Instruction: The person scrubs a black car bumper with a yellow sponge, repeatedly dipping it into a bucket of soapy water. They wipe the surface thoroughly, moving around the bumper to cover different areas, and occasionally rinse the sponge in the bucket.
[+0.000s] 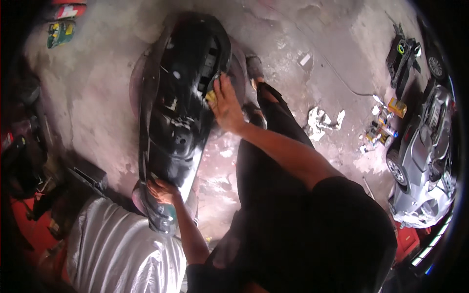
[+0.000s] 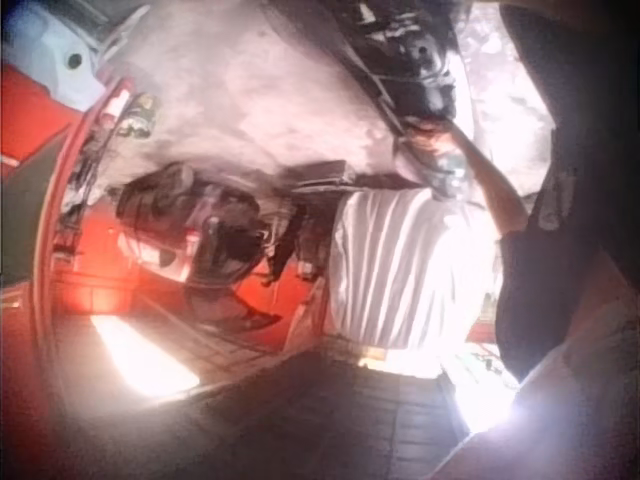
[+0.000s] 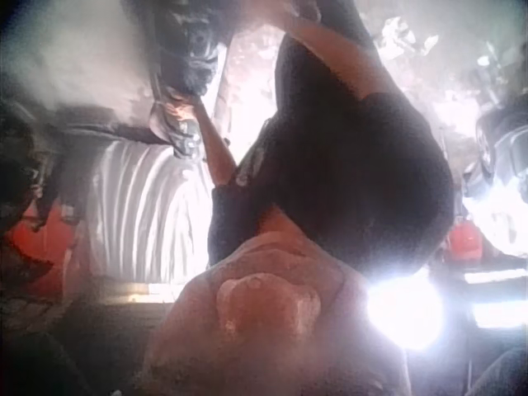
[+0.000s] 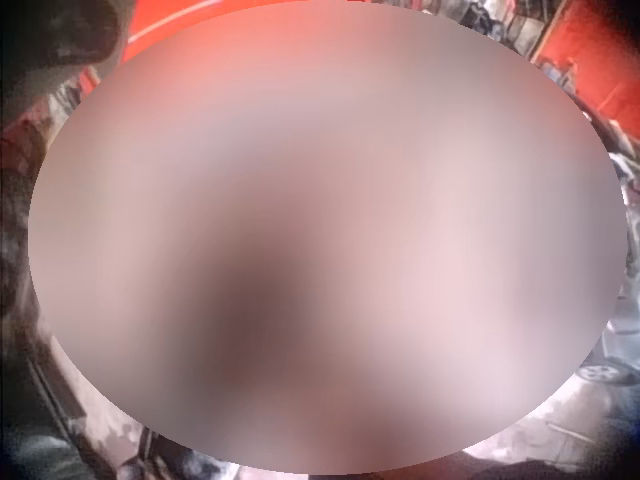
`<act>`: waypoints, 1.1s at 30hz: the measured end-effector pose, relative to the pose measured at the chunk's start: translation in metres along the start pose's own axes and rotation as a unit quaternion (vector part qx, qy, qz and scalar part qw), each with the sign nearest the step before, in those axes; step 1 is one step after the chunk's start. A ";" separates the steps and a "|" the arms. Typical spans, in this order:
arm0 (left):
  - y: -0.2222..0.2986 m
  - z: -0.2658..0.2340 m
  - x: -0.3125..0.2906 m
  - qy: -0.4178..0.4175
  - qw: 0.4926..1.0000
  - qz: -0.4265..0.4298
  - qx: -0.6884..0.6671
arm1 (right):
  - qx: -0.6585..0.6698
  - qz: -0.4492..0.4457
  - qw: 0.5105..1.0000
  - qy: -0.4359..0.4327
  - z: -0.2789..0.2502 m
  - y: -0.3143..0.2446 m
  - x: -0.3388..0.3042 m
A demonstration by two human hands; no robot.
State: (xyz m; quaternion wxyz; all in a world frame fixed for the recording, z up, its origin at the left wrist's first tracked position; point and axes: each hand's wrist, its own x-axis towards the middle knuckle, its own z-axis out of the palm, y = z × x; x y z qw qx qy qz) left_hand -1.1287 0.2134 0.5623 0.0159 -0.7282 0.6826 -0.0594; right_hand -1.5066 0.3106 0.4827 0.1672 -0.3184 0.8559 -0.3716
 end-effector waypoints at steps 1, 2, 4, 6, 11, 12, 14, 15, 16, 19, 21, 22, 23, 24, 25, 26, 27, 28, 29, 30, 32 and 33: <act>-0.004 0.002 0.001 0.001 1.000 0.004 -0.006 | -0.033 0.002 0.999 -0.006 -0.003 0.010 0.020; -0.004 0.006 0.001 -0.004 1.000 -0.005 -0.008 | -0.085 -0.017 0.996 0.018 -0.006 0.031 0.058; -0.011 0.020 0.003 -0.014 1.000 -0.009 -0.017 | -0.066 0.017 0.997 0.030 -0.021 0.059 0.135; -0.006 0.017 0.002 -0.035 0.999 -0.025 -0.023 | -0.015 0.024 0.999 0.023 -0.030 0.048 0.165; 0.006 -0.009 0.005 -0.057 0.997 -0.048 -0.031 | -0.087 -0.215 0.959 -0.163 -0.022 -0.038 0.086; 0.008 -0.011 0.006 -0.074 0.995 -0.059 -0.026 | -0.126 -0.234 0.950 -0.162 -0.021 -0.032 0.103; 0.017 -0.017 0.006 -0.093 0.993 -0.050 -0.052 | -0.157 -0.238 0.950 -0.130 -0.015 -0.012 0.168; 0.030 -0.020 0.008 -0.101 0.991 -0.027 -0.082 | -0.199 -0.204 0.955 -0.082 -0.007 0.008 0.214; 0.047 -0.025 0.012 -0.105 0.988 -0.009 -0.112 | -0.115 -0.130 0.976 -0.129 -0.014 0.015 0.265; 0.207 -0.056 -0.005 -0.138 0.973 0.056 -0.179 | -0.169 -0.114 0.960 -0.194 0.001 0.041 0.332; 0.301 -0.062 -0.009 -0.159 0.974 0.065 -0.148 | -0.101 -0.251 0.953 -0.137 -0.002 0.033 0.290; 0.334 -0.052 0.001 -0.165 0.978 0.032 -0.123 | -0.099 -0.302 0.919 -0.233 -0.022 0.009 0.278; 0.355 -0.048 0.007 -0.186 0.978 0.006 -0.093 | -0.098 -0.335 0.876 -0.332 -0.042 -0.008 0.273; 0.368 -0.040 0.010 -0.179 0.981 -0.014 -0.069 | -0.052 -0.353 0.871 -0.339 -0.038 0.003 0.285; 0.379 -0.030 0.012 -0.172 0.984 -0.033 -0.044 | -0.004 -0.369 0.864 -0.344 -0.031 0.019 0.301; 0.392 -0.019 0.016 -0.155 0.986 -0.053 -0.018 | 0.049 -0.390 0.854 -0.342 -0.016 0.033 0.330; 0.397 -0.009 0.015 -0.132 0.990 -0.047 -0.016 | 0.060 -0.347 0.870 -0.345 0.009 0.047 0.368; 0.395 -0.004 0.012 -0.112 0.993 -0.039 -0.011 | 0.070 -0.298 0.886 -0.348 0.038 0.060 0.410; 0.396 -0.001 0.008 -0.091 0.995 -0.027 -0.010 | 0.046 -0.208 0.881 -0.422 0.060 0.069 0.454; 0.404 0.004 0.013 -0.101 0.995 -0.016 -0.007 | 0.037 -0.139 0.892 -0.428 0.099 0.112 0.484; 0.404 0.005 0.018 -0.107 0.994 -0.017 -0.009 | -0.060 -0.292 0.838 -0.457 0.122 0.123 0.492; 0.404 0.001 0.015 -0.106 0.994 -0.032 -0.006 | -0.145 -0.321 0.780 -0.518 0.112 0.092 0.477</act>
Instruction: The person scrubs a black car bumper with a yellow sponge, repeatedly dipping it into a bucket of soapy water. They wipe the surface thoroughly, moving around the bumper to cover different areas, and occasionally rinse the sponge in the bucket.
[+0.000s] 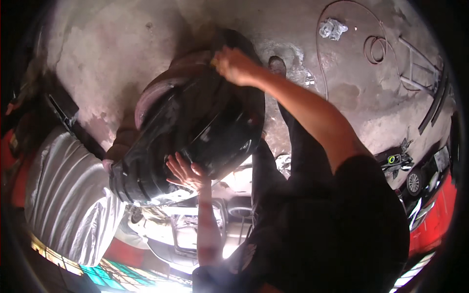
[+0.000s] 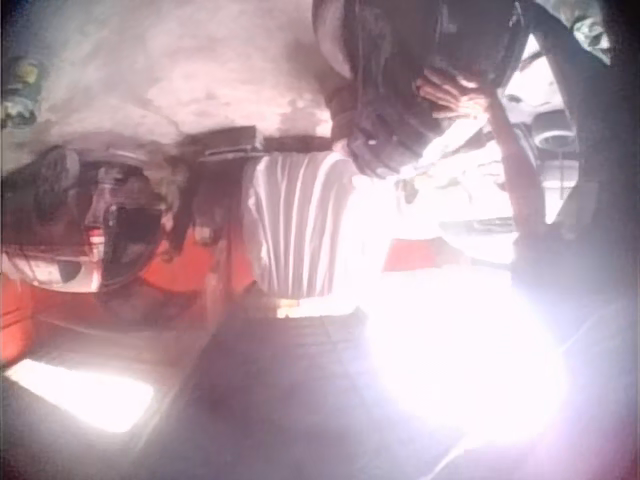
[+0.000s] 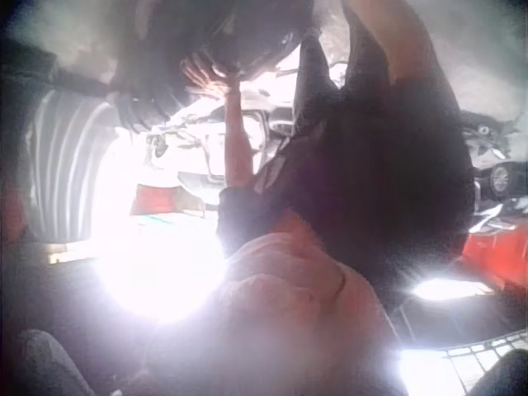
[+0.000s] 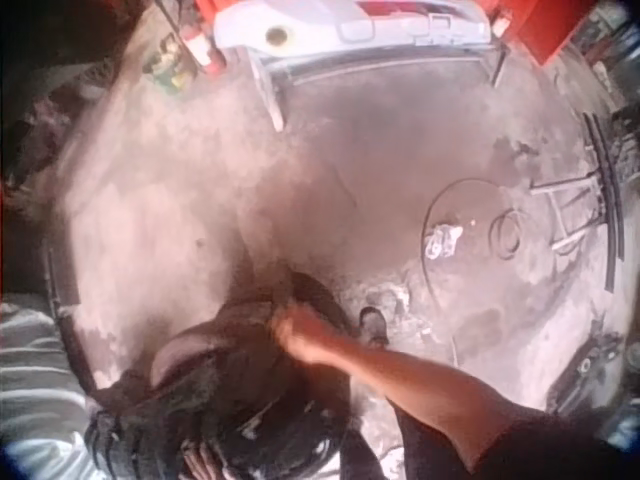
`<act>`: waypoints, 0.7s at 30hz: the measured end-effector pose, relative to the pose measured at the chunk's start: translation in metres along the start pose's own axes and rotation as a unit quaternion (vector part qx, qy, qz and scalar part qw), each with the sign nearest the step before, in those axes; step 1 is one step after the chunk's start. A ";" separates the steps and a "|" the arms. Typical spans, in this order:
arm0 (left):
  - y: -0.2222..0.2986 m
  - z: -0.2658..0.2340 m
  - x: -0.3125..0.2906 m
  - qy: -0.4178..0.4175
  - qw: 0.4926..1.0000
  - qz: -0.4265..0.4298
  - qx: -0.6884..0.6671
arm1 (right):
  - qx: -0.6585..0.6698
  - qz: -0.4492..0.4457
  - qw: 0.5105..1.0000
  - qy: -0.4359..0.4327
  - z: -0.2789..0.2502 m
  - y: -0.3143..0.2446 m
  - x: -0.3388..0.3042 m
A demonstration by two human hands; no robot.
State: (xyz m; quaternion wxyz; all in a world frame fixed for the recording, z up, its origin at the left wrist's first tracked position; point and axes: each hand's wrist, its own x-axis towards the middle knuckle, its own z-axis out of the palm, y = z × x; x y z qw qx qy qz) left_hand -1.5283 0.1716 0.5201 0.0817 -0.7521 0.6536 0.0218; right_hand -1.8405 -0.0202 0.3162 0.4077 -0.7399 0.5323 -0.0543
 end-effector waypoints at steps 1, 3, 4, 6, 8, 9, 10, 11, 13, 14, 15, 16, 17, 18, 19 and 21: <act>-0.002 -0.009 -0.007 -0.010 0.999 -0.023 0.020 | 0.084 -0.040 0.991 -0.096 -0.057 -0.057 -0.030; 0.003 -0.015 -0.011 -0.012 0.999 -0.036 0.013 | 0.062 -0.163 0.984 0.044 -0.046 -0.093 -0.092; 0.005 -0.011 -0.008 -0.013 0.999 -0.029 0.009 | 0.134 -0.174 0.975 0.045 -0.045 -0.087 -0.099; 0.001 -0.009 -0.010 -0.006 1.000 -0.018 0.011 | 0.100 -0.183 0.975 0.075 -0.032 -0.047 -0.062; 0.006 -0.001 -0.005 0.007 1.000 -0.008 0.015 | 0.096 -0.111 0.989 0.029 -0.023 0.019 0.015; 0.008 -0.003 -0.002 0.002 1.000 -0.006 0.011 | 0.138 -0.039 0.988 0.058 -0.008 0.058 0.043; 0.010 -0.002 0.006 0.000 1.000 0.000 0.006 | 0.116 -0.020 0.989 0.088 0.018 0.100 0.066; 0.008 -0.004 0.010 -0.005 1.000 -0.007 0.006 | 0.120 -0.003 0.988 0.100 0.023 0.096 0.072; 0.009 -0.011 0.004 -0.028 0.999 -0.029 0.001 | 0.161 0.020 0.980 0.112 0.029 0.068 0.041; 0.009 -0.015 0.006 -0.039 0.998 -0.044 -0.002 | 0.195 0.028 0.973 0.124 0.022 0.034 -0.001; 0.012 -0.015 0.005 -0.039 0.998 -0.054 -0.012 | 0.156 0.021 0.983 0.092 0.013 -0.008 -0.040; 0.016 -0.016 0.007 -0.042 0.997 -0.059 -0.024 | 0.115 0.021 0.991 0.061 0.002 -0.046 -0.077; 0.020 -0.019 0.007 -0.037 0.997 -0.063 -0.023 | 0.165 -0.035 0.984 0.050 -0.007 -0.063 -0.111; 0.021 -0.022 0.001 -0.034 0.997 -0.072 -0.016 | 0.216 -0.091 0.971 0.039 -0.014 -0.065 -0.132; 0.021 -0.020 0.004 -0.035 0.997 -0.065 -0.013 | 0.194 -0.078 0.977 0.037 -0.011 -0.052 -0.120; 0.019 -0.016 0.008 -0.028 0.998 -0.048 -0.004 | -0.274 -0.035 0.961 0.031 -0.003 -0.018 -0.061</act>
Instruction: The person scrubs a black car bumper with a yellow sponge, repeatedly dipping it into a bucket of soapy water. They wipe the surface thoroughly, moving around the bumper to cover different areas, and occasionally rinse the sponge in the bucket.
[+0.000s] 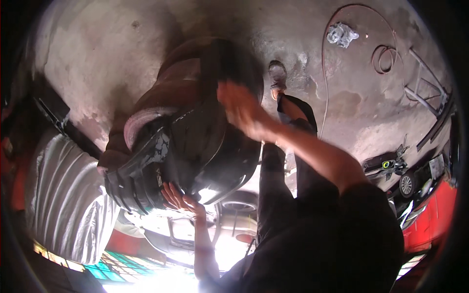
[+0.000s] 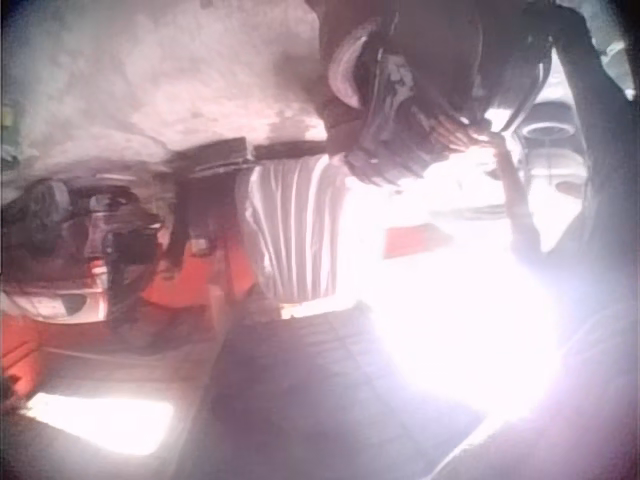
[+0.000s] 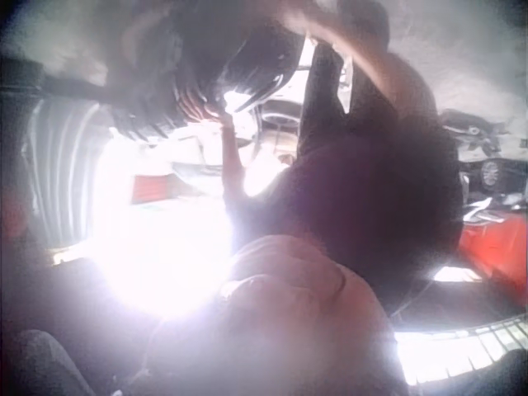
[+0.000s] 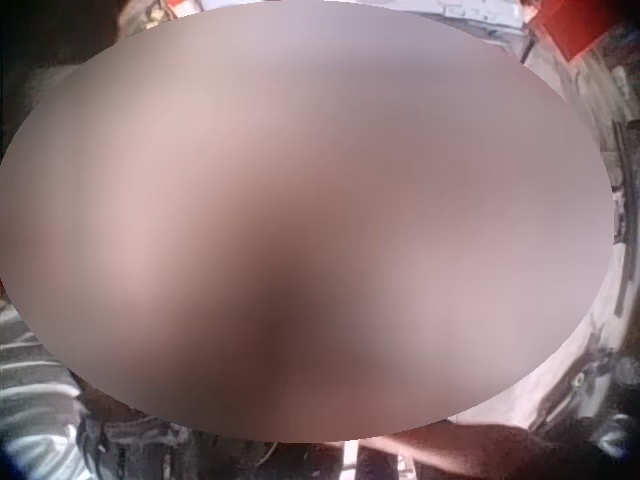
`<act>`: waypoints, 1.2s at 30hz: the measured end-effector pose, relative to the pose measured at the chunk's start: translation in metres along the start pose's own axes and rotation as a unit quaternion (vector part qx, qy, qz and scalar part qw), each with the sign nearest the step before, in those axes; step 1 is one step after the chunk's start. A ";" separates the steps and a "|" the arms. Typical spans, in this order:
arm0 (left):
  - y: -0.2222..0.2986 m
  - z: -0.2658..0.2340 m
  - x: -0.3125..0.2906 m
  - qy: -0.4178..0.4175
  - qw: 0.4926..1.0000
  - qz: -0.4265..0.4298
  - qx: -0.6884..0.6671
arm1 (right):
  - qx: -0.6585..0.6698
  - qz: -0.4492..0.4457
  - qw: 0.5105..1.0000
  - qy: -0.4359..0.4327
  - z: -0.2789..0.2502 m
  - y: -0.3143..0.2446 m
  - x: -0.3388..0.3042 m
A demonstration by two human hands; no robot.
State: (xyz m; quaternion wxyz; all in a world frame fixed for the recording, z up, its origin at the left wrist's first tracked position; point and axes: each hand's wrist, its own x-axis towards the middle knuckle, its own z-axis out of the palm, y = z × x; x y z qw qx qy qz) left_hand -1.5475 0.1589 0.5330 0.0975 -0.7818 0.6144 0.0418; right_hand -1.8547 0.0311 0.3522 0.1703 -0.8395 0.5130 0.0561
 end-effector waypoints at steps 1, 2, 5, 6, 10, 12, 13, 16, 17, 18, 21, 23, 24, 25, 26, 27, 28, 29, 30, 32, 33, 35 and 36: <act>0.000 0.001 0.000 0.001 1.000 0.002 0.003 | 0.317 0.082 0.943 0.066 0.045 0.030 0.041; 0.001 0.001 0.005 -0.005 1.000 0.014 0.001 | 0.593 0.166 0.778 0.127 0.090 0.067 0.072; 0.000 0.003 0.012 -0.010 0.999 0.035 0.005 | 0.571 0.192 0.793 0.093 0.119 0.092 0.097; -0.003 0.004 0.004 0.000 1.000 0.025 -0.003 | 0.549 0.178 0.812 0.092 0.091 0.064 0.079; -0.001 0.003 -0.003 0.007 1.000 0.012 0.008 | 0.484 0.098 0.869 0.043 -0.010 -0.042 -0.058; -0.001 0.005 0.000 0.005 1.000 0.023 0.011 | 0.487 0.058 0.864 0.113 0.028 -0.060 -0.066; -0.001 0.006 0.000 0.000 1.000 0.028 0.015 | 0.712 0.151 0.677 0.112 0.058 -0.049 -0.028; -0.005 0.009 0.008 0.003 0.999 0.044 0.032 | 0.688 0.162 0.686 0.171 0.130 0.052 0.071; -0.007 0.008 0.013 -0.004 0.998 0.057 0.035 | 0.603 0.159 0.760 0.182 0.132 0.077 0.082; -0.007 0.009 0.011 -0.004 0.998 0.057 0.040 | 0.589 0.192 0.770 0.153 0.123 0.077 0.086; -0.009 0.005 0.003 0.000 0.998 0.049 0.049 | 0.497 0.196 0.844 0.043 0.044 0.004 0.021; -0.002 0.001 0.000 0.013 0.998 0.053 0.039 | 0.378 0.084 0.918 -0.085 -0.023 -0.038 -0.052; 0.002 -0.001 0.005 0.017 0.996 0.077 0.047 | 0.484 0.072 0.872 -0.007 -0.019 -0.044 -0.075; 0.004 0.000 0.007 0.020 0.994 0.097 0.050 | 0.577 0.038 0.814 0.063 -0.015 -0.051 -0.097; 0.006 -0.002 0.005 0.022 0.991 0.116 0.058 | 0.490 0.024 0.864 0.110 0.031 -0.055 -0.078; 0.004 -0.001 0.006 0.020 0.991 0.123 0.054 | 0.516 0.089 0.845 0.112 0.060 -0.038 -0.049; 0.003 0.001 0.008 0.022 0.990 0.127 0.052 | 0.605 0.167 0.769 0.123 0.084 -0.012 -0.015; 0.003 0.002 0.011 0.021 0.990 0.134 0.048 | 0.667 0.226 0.696 0.141 0.109 0.016 0.014; -0.005 0.003 0.015 0.015 0.991 0.134 0.016 | 0.692 0.269 0.654 0.143 0.126 0.040 0.034; -0.022 0.007 0.019 0.020 0.984 0.175 0.026 | 0.702 0.317 0.623 0.137 0.131 0.049 0.046; -0.017 0.006 0.014 0.024 0.985 0.167 0.044 | 0.686 0.313 0.644 0.132 0.132 0.039 0.044; -0.021 0.006 0.006 0.027 0.984 0.167 0.062 | 0.870 0.281 0.372 0.161 0.063 -0.027 -0.020; -0.032 0.008 0.005 0.029 0.982 0.179 0.059 | 0.908 0.327 0.216 0.150 0.010 -0.052 -0.057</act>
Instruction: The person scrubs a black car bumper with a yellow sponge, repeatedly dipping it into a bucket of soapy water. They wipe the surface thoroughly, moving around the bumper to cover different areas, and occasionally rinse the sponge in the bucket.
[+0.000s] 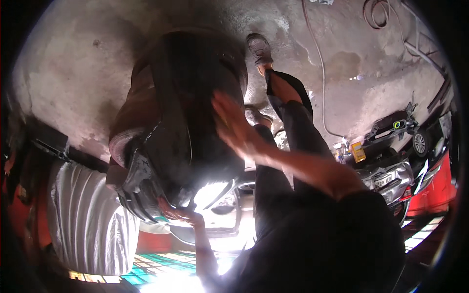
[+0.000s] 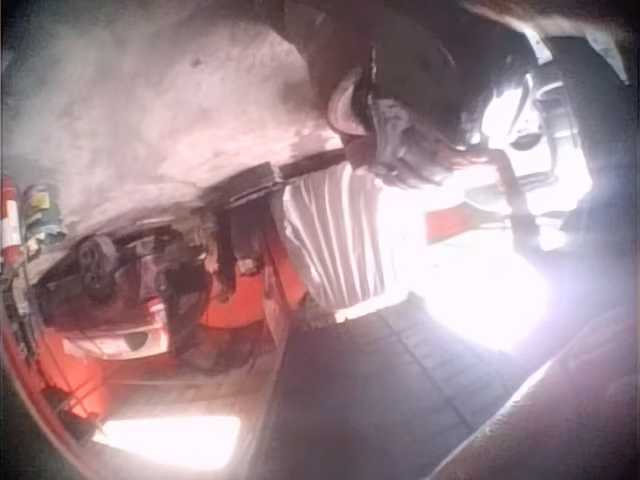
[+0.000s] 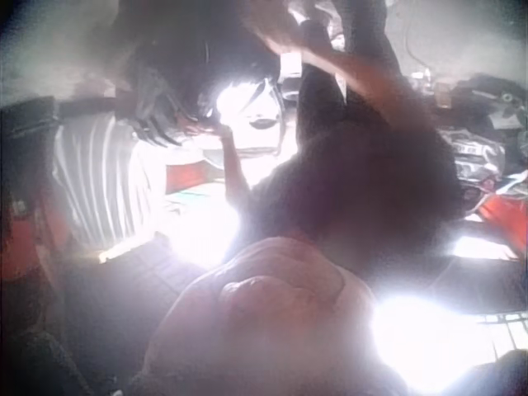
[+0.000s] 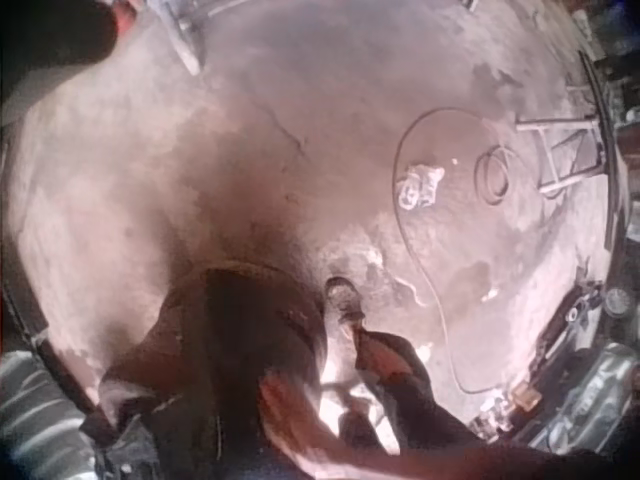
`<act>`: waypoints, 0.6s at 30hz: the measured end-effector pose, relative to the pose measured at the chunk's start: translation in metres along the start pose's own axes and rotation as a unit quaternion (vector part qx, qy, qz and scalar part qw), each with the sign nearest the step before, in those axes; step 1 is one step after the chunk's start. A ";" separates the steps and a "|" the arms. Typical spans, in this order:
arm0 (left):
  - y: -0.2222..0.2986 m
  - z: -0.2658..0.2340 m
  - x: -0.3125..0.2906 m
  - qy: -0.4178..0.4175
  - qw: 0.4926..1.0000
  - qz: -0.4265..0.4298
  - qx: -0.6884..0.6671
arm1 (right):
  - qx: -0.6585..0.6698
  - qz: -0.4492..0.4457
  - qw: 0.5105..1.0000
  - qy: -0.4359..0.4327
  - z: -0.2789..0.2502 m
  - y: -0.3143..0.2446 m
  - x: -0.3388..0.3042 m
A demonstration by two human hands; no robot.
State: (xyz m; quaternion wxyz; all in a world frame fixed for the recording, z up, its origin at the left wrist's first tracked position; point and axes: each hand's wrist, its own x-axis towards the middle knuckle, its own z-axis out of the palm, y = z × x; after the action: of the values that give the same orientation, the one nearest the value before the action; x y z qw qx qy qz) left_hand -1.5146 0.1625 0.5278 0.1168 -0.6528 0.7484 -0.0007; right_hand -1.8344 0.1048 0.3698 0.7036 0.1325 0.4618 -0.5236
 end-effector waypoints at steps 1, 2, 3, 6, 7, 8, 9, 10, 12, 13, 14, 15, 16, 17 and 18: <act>0.000 0.002 0.002 0.000 1.000 -0.010 -0.012 | 0.049 0.074 0.994 0.064 0.012 -0.016 -0.013; 0.001 0.003 0.002 0.000 0.999 -0.023 -0.025 | 0.104 0.142 0.975 0.135 0.024 -0.032 -0.025; 0.015 -0.004 0.008 -0.007 0.997 -0.063 -0.045 | 0.015 0.111 0.989 0.101 0.015 -0.026 -0.012; 0.022 -0.005 0.017 -0.005 0.999 -0.009 0.034 | -0.361 -0.109 0.925 0.035 -0.037 -0.005 0.126; 0.024 -0.004 0.023 -0.003 0.999 0.018 0.049 | -0.359 -0.086 0.929 0.044 -0.050 -0.015 0.174; 0.028 -0.004 0.030 0.000 0.997 0.048 0.064 | -0.294 0.030 0.955 0.029 -0.065 -0.033 0.217; 0.031 -0.004 0.032 0.002 0.998 0.037 0.051 | -0.358 -0.017 0.933 0.023 -0.062 -0.030 0.213; 0.032 -0.005 0.031 -0.004 0.999 0.022 0.041 | -0.421 -0.066 0.905 0.019 -0.058 -0.026 0.205; 0.029 -0.007 0.018 -0.019 0.999 -0.030 0.034 | -0.476 -0.183 0.859 0.056 -0.042 0.001 0.145; 0.026 -0.010 0.009 -0.028 0.997 -0.065 0.034 | -0.542 -0.156 0.826 -0.001 -0.036 0.012 0.081; 0.025 -0.009 0.010 -0.004 0.996 -0.073 -0.052 | -0.574 -0.168 0.801 -0.024 -0.030 0.019 0.021; 0.036 -0.022 0.008 -0.008 0.990 -0.123 -0.070 | -0.594 -0.207 0.774 -0.068 -0.011 0.022 -0.028; 0.031 -0.014 0.012 -0.016 0.992 -0.105 -0.062 | -0.602 -0.266 0.747 -0.089 0.011 0.016 -0.065; 0.024 -0.011 0.008 -0.022 0.993 -0.102 -0.048 | -0.627 -0.303 0.705 -0.137 0.037 0.013 -0.087; 0.024 -0.013 0.007 -0.043 0.991 -0.123 -0.044 | -0.672 -0.310 0.644 -0.194 0.061 0.012 -0.099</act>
State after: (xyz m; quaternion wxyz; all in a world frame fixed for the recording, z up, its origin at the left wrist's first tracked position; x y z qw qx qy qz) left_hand -1.5411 0.1574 0.5357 0.1191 -0.7436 0.6563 0.0465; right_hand -1.7957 0.1298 0.4777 0.4700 -0.6319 0.5534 -0.2710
